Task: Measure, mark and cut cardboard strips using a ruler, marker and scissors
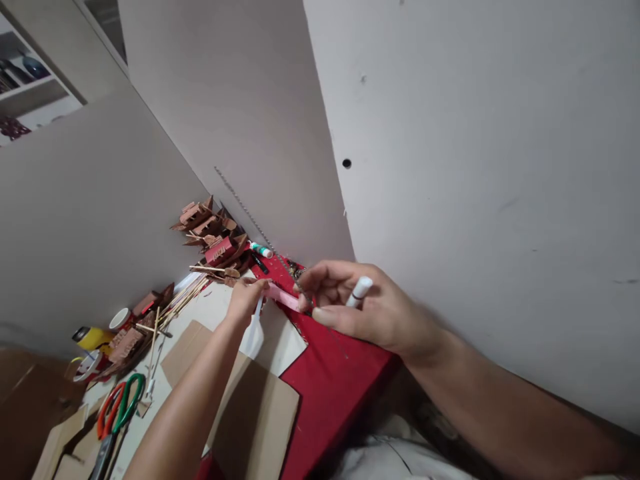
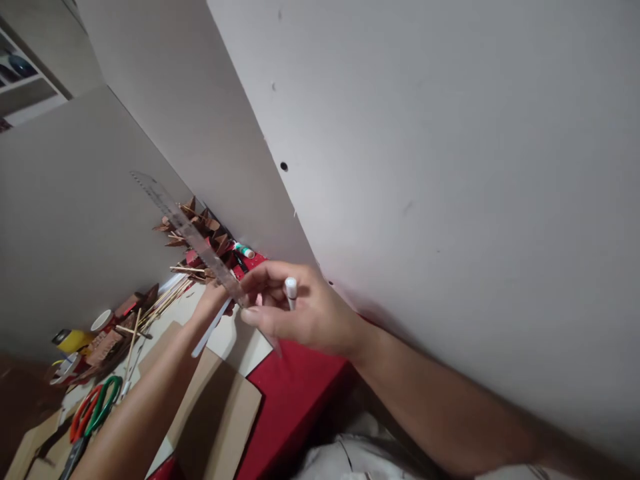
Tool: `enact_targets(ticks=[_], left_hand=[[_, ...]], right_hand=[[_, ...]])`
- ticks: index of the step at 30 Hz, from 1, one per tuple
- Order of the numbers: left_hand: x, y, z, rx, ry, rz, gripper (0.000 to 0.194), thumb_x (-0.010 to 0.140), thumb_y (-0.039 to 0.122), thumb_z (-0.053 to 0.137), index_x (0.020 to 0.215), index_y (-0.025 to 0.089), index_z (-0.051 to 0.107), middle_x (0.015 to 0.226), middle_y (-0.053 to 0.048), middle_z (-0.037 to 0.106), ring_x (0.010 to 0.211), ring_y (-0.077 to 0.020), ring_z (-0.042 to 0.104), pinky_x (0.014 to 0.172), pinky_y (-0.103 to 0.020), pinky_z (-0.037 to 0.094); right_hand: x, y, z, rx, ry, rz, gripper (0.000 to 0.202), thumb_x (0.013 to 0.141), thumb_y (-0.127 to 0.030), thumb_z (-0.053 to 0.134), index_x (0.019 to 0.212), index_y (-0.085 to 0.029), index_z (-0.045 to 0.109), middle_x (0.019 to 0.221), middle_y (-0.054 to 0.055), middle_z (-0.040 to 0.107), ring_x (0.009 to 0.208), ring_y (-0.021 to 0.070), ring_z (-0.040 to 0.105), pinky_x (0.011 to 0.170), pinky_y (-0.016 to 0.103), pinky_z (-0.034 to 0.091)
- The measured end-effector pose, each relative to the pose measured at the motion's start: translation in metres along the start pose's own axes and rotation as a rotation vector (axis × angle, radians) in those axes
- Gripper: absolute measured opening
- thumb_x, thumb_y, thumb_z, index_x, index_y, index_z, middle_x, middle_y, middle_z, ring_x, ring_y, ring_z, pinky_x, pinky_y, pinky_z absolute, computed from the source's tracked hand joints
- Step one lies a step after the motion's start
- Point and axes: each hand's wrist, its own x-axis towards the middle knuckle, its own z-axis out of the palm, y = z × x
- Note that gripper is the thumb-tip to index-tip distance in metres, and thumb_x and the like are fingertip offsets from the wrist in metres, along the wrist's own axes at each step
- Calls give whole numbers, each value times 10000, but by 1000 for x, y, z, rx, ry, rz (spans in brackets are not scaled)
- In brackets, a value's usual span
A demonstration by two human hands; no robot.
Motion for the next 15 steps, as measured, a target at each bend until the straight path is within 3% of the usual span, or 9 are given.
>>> enact_targets(ticks=[8, 15], left_hand=[[15, 20, 36, -133, -49, -70, 370, 905, 367, 587, 1220, 175, 555, 1214, -94, 587, 1011, -224, 611, 838, -440, 532], [18, 28, 52, -230, -121, -62, 362, 905, 366, 587, 1211, 173, 561, 1206, -93, 592, 1005, -222, 614, 835, -436, 533]], right_hand=[[-21, -5, -7, -66, 69, 0, 191, 714, -257, 705, 899, -232, 666, 789, 39, 631, 550, 107, 489, 473, 230, 393], [-48, 0, -14, -111, 153, -28, 274, 733, -217, 728, 993, -253, 653, 723, 26, 618, 607, 149, 592, 478, 216, 443]])
